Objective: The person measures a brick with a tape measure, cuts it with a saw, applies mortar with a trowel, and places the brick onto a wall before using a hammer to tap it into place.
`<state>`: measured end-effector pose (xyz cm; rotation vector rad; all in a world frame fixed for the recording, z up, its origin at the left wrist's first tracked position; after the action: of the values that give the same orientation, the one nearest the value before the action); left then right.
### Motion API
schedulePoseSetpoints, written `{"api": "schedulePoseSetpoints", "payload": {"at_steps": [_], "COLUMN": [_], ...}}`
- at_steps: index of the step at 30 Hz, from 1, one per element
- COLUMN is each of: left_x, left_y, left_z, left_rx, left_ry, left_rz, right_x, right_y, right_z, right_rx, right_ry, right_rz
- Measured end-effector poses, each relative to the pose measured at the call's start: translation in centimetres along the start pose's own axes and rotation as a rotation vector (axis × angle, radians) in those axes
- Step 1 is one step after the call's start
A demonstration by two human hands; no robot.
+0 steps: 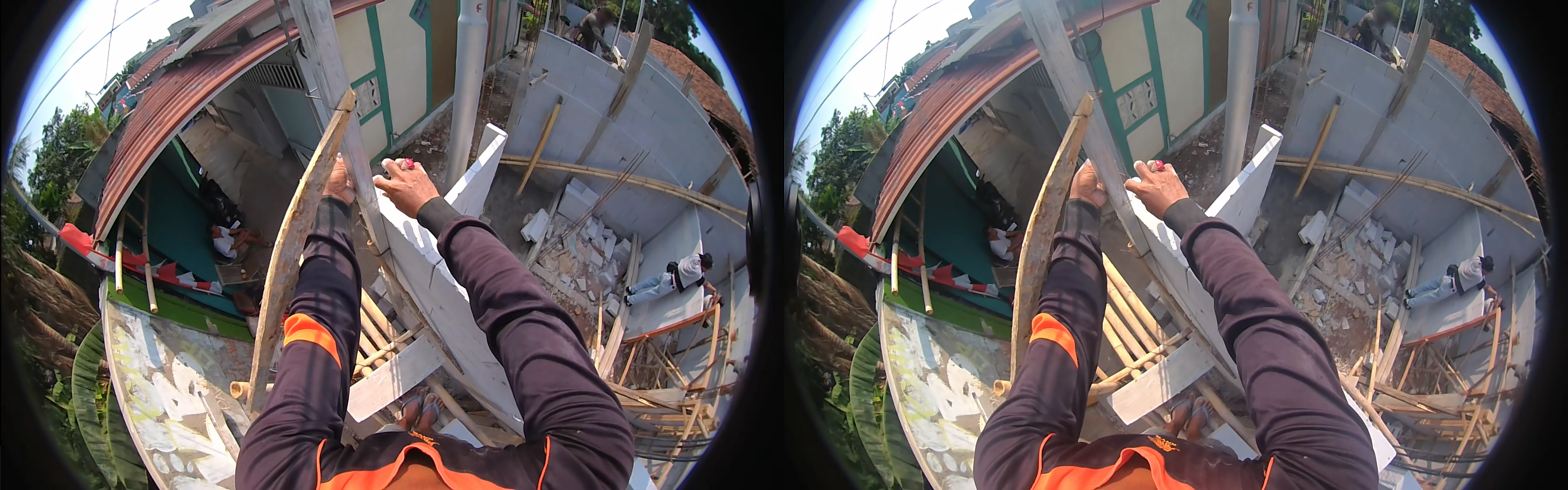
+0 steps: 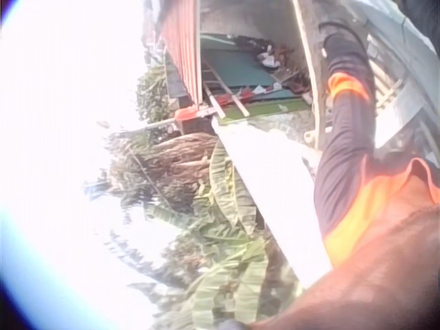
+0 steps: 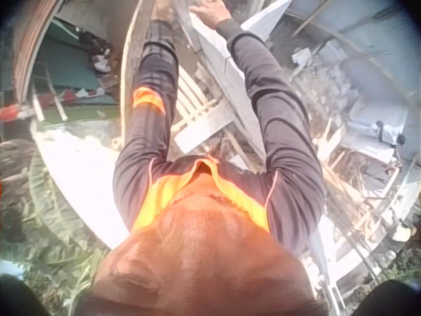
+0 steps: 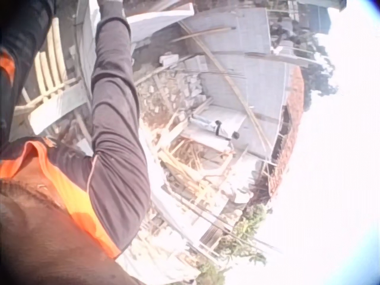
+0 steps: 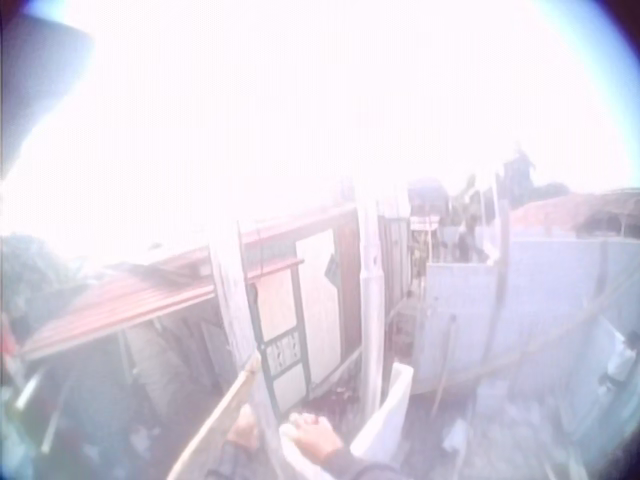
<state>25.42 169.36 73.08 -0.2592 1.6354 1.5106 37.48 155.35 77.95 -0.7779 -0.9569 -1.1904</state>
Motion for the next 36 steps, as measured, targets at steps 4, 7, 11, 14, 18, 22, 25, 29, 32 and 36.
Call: {"api": "schedulePoseSetpoints", "payload": {"at_steps": [4, 7, 11, 14, 18, 22, 25, 29, 32, 36], "left_x": [0.8, 1.4, 2.0, 0.6, 0.3, 3.3, 4.7, 3.0, 1.1, -0.2], "left_y": [-0.2, 0.3, 0.5, -3.2, -4.6, -2.3, -0.8, 2.3, 2.6, 2.4], "left_z": [0.5, -2.3, -9.9, -13.4, -13.0, -11.8, -9.9, -6.6, -5.1, -2.7], "left_rx": [0.026, -0.138, -0.201, 0.120, 0.196, 0.128, 0.024, -0.453, -0.582, -0.409], "left_ry": [-0.056, 0.144, 0.592, 0.430, 0.390, 0.439, 0.449, 0.304, 0.208, 0.081], "left_rz": [0.181, 0.348, 0.607, 0.312, -0.132, -0.162, 0.137, 0.905, 1.165, 1.293], "right_x": [2.3, 3.3, 4.4, 4.1, 3.4, 3.6, 3.9, 1.7, -1.5, -2.8], "right_y": [-1.2, -2.2, -4.2, -5.5, -7.9, -8.4, -5.0, 0.9, 1.5, 1.0], "right_z": [-0.6, -2.1, -4.4, -5.3, -6.1, -5.5, -3.7, -0.6, 1.2, 1.7], "right_rx": [0.144, 0.181, 0.249, 0.200, 0.102, 0.040, -0.152, -0.415, -0.323, -0.127], "right_ry": [0.150, 0.171, 0.209, 0.093, -0.023, 0.009, 0.154, 0.145, -0.145, -0.205], "right_rz": [-0.140, -0.189, -0.292, -0.194, 0.012, 0.353, 0.584, 0.754, 0.816, 0.564]}}
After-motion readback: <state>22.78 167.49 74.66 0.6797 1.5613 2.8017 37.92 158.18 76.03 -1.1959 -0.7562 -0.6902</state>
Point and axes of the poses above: each hand's wrist, its own z-axis towards the middle knuckle, its own x-axis out of the back of the hand, y = z × x, the point moved 6 cm from there along z, towards the middle knuckle, and after that the axes turned 5 degrees about -x, right-handed, at the moved point
